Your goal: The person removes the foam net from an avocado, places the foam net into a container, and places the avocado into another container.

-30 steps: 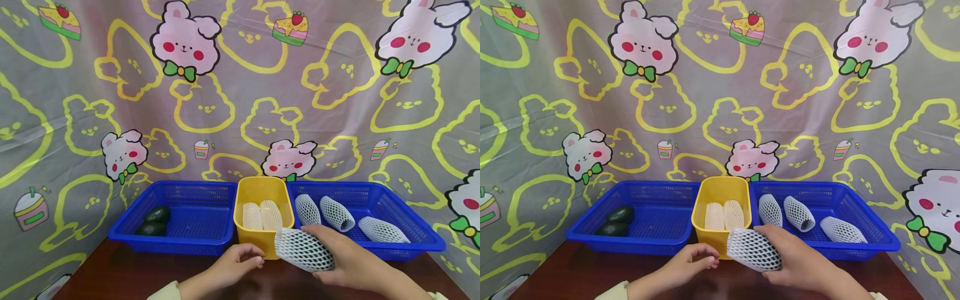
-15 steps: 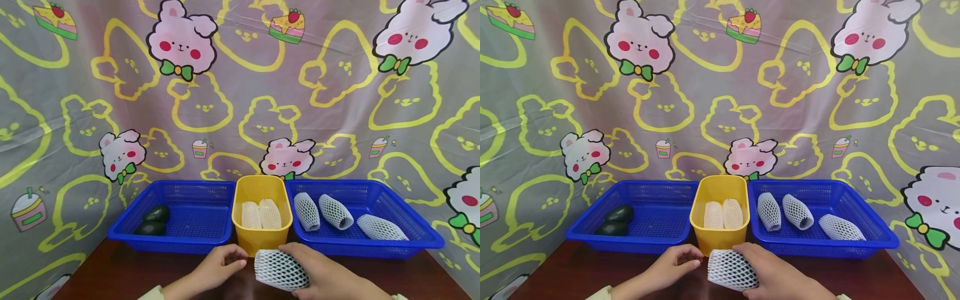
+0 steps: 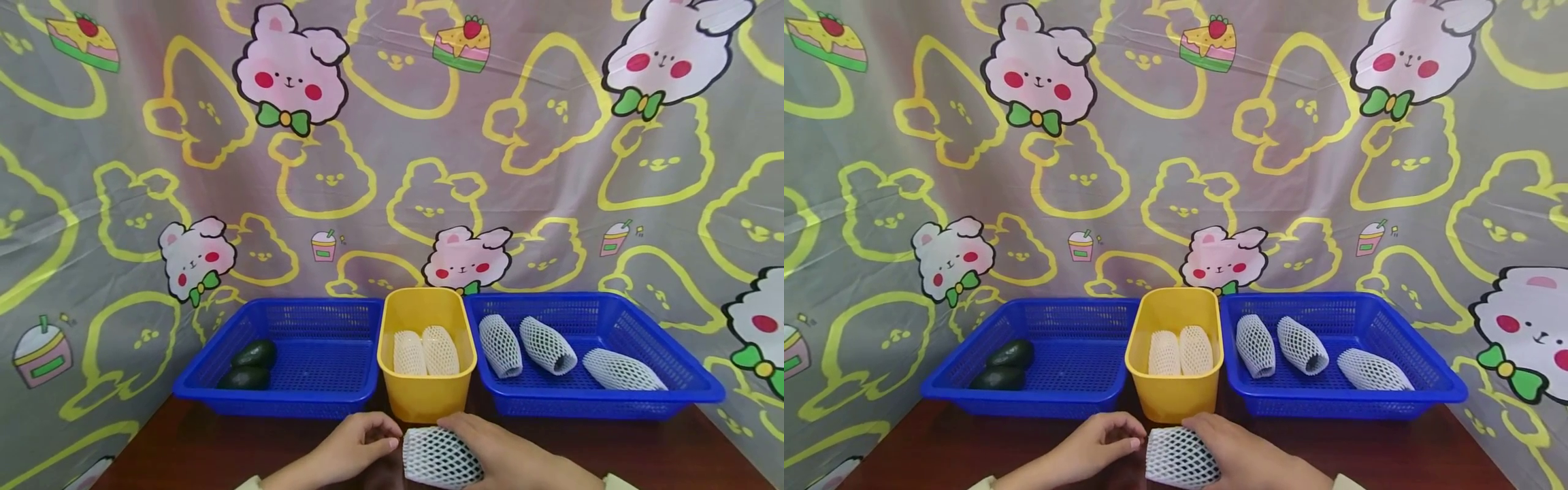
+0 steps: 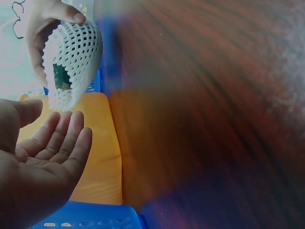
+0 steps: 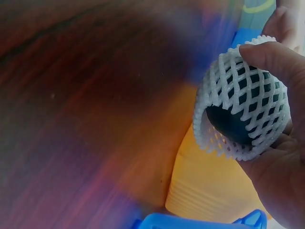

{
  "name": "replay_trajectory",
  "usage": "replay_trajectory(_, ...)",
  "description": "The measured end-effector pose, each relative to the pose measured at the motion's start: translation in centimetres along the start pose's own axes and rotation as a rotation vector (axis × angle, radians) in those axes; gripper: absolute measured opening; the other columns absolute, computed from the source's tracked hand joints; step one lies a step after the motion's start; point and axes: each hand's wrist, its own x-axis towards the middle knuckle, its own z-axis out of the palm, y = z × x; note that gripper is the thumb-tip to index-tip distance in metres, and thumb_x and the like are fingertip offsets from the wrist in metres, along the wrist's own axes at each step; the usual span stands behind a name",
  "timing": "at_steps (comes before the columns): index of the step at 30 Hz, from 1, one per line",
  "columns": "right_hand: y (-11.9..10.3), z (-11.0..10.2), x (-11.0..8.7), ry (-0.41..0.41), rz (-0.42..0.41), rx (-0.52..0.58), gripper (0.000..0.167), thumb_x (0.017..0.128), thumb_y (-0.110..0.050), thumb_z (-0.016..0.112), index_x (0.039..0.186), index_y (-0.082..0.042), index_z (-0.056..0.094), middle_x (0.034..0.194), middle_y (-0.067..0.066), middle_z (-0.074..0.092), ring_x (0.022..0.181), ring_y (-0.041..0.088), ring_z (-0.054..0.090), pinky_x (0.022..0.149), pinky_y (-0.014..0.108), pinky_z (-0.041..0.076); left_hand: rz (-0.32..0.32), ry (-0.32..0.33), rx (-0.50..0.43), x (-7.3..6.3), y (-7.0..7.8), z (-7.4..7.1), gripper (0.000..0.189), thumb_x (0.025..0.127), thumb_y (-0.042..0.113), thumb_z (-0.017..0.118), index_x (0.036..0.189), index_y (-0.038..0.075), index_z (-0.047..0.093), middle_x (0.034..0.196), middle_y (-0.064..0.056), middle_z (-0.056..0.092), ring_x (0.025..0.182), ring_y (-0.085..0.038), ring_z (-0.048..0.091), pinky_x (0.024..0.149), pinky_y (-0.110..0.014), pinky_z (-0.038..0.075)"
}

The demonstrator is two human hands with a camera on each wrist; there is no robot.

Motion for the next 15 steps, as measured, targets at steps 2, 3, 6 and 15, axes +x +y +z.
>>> replay_trajectory(2,0.17,0.21,0.12,-0.012,0.007,0.011,0.074,0.082,-0.055,0.07,0.141,-0.023,0.039,0.132,-0.008,0.048,0.111,0.008,0.048,0.093,0.032,0.046,-0.001,-0.011,0.005,0.0,-0.17,0.14,0.01,0.093,0.016,0.064,0.099,0.009,0.069,0.085,0.009,0.064,0.076,-0.003,0.058,0.068,-0.023,0.048)
replay_trajectory(3,0.24,0.3,0.15,-0.015,0.01,0.012,0.075,0.082,-0.055,0.071,0.141,-0.021,0.04,0.132,-0.008,0.048,0.111,0.008,0.048,0.094,0.032,0.046,-0.001,-0.016,0.006,0.0,-0.25,0.21,0.01,0.093,0.015,0.064,0.098,0.009,0.069,0.085,0.009,0.064,0.075,-0.003,0.058,0.068,-0.023,0.048)
replay_trajectory(6,0.47,0.5,0.17,-0.014,0.001,-0.023,0.079,0.081,-0.058,0.069,0.142,-0.016,0.039,0.134,-0.007,0.048,0.114,0.009,0.048,0.095,0.034,0.045,-0.002,-0.029,0.0,0.01,-0.38,0.45,0.009,0.092,0.014,0.065,0.098,0.009,0.069,0.084,0.009,0.064,0.074,-0.003,0.058,0.068,-0.023,0.048)
replay_trajectory(15,0.64,0.49,0.49,-0.032,0.03,-0.02,0.079,0.081,-0.058,0.069,0.141,-0.015,0.04,0.133,-0.006,0.048,0.112,0.009,0.048,0.094,0.036,0.047,-0.024,-0.049,-0.021,-0.01,-0.74,0.74,0.008,0.091,0.008,0.065,0.097,0.006,0.07,0.086,0.002,0.067,0.076,-0.002,0.059,0.07,-0.022,0.049)
